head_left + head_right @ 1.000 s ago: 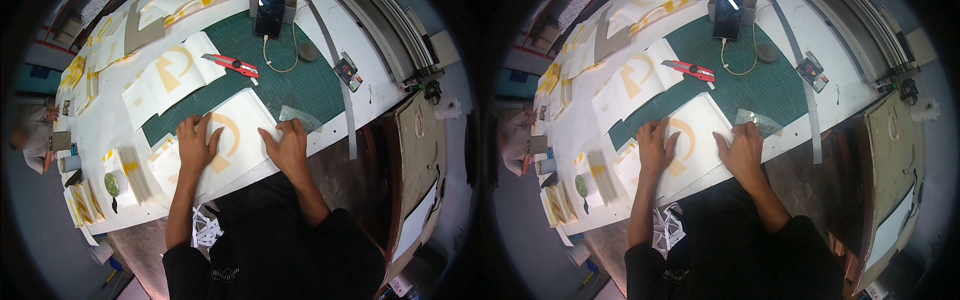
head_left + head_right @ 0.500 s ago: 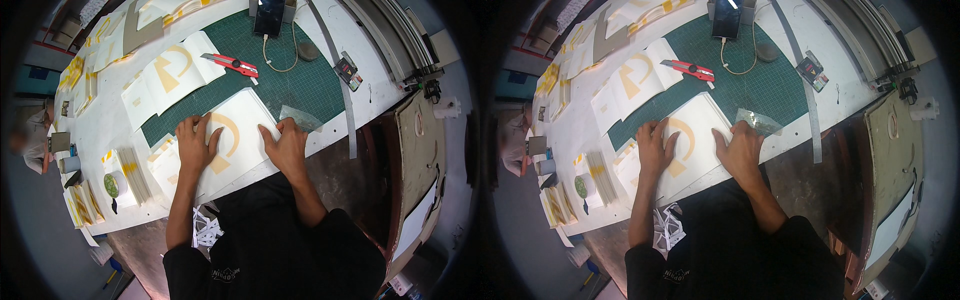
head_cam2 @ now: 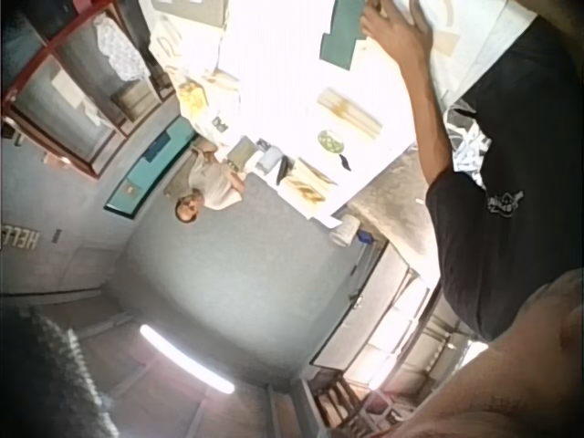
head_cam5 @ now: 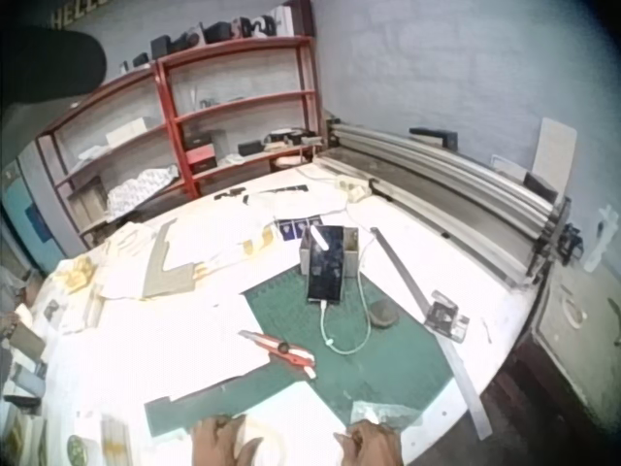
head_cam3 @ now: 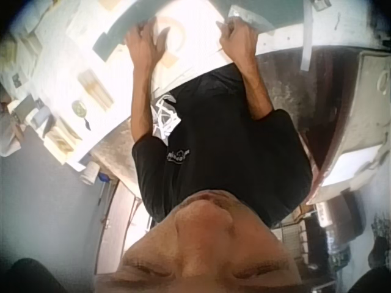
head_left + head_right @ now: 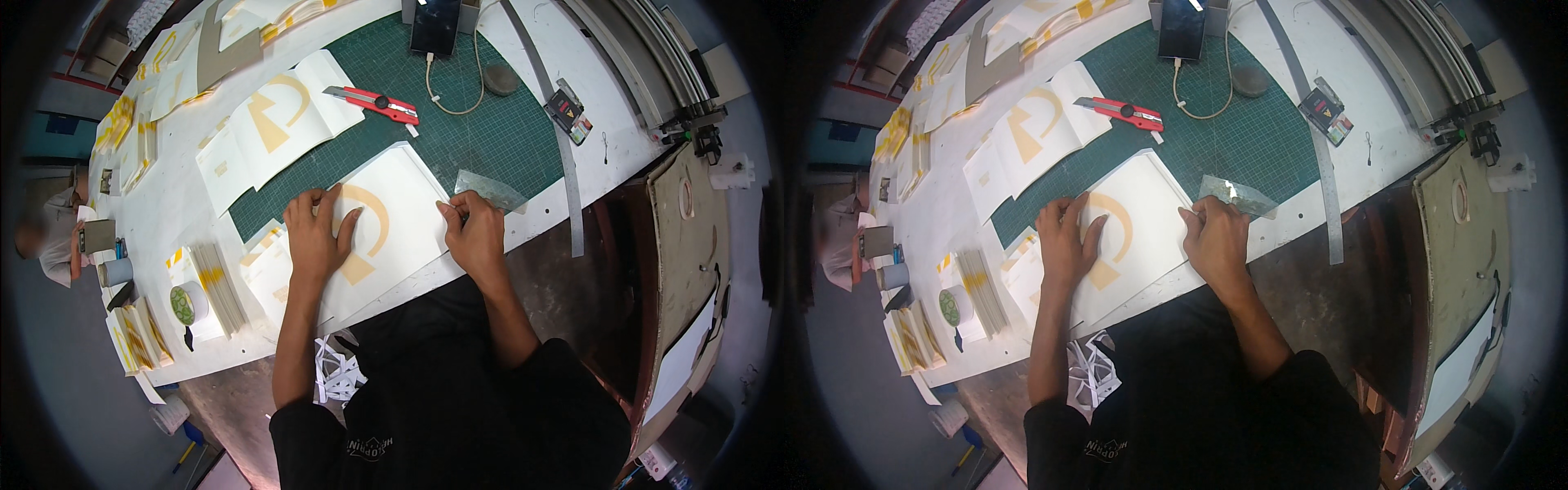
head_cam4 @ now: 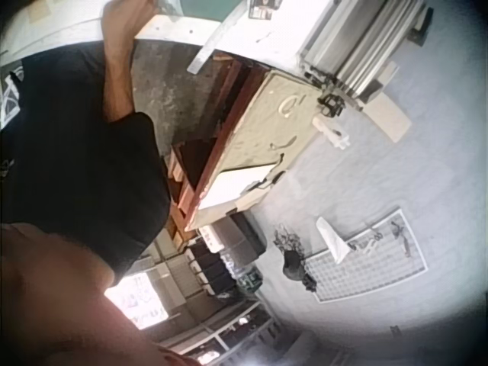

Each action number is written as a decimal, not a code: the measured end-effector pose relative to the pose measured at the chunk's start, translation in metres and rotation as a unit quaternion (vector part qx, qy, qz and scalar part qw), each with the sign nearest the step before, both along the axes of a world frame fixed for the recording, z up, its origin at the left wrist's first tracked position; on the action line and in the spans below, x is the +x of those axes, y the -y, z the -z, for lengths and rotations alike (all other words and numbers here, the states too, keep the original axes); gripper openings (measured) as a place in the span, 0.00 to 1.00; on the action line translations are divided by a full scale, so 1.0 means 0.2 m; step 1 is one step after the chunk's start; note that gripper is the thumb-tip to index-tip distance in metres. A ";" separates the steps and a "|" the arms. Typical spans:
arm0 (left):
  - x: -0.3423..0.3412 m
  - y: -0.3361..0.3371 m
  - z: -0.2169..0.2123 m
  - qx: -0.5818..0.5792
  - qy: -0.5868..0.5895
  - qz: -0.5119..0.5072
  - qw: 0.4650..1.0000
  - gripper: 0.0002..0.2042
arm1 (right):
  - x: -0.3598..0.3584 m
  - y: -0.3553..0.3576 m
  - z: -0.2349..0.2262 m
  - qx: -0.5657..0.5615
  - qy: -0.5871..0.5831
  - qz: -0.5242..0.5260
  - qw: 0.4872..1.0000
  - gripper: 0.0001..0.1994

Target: The person assembles paper products by folding white sheets with yellow printed designs. They use a red utility knife to trim edges and a clear plastic scraper to smooth the folds on a green cutting mat. The person handles the sheets one at a time, stacking the finished items.

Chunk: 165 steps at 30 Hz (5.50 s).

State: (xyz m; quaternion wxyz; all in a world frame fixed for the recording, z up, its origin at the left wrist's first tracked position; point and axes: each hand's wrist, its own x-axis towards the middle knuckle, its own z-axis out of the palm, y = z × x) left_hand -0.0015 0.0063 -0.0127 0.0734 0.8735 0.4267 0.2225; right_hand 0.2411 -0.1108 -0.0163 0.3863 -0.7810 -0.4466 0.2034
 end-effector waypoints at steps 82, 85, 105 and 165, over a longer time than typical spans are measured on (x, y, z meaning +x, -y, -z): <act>0.03 0.01 -0.02 -0.011 -0.001 -0.004 1.000 0.23 | 0.08 0.07 -0.01 0.010 -0.212 0.002 0.977 0.11; 0.03 0.01 -0.01 -0.012 0.000 -0.004 1.000 0.23 | 0.08 0.07 -0.02 -0.027 -0.186 -0.012 0.982 0.11; 0.02 -0.01 0.00 0.006 0.004 0.008 1.000 0.24 | 0.15 0.03 -0.05 -0.027 -0.092 -0.087 0.992 0.10; -0.06 0.15 -0.07 -0.076 -0.219 0.147 0.962 0.43 | 0.14 -0.21 -0.07 -0.138 0.095 -0.181 0.969 0.13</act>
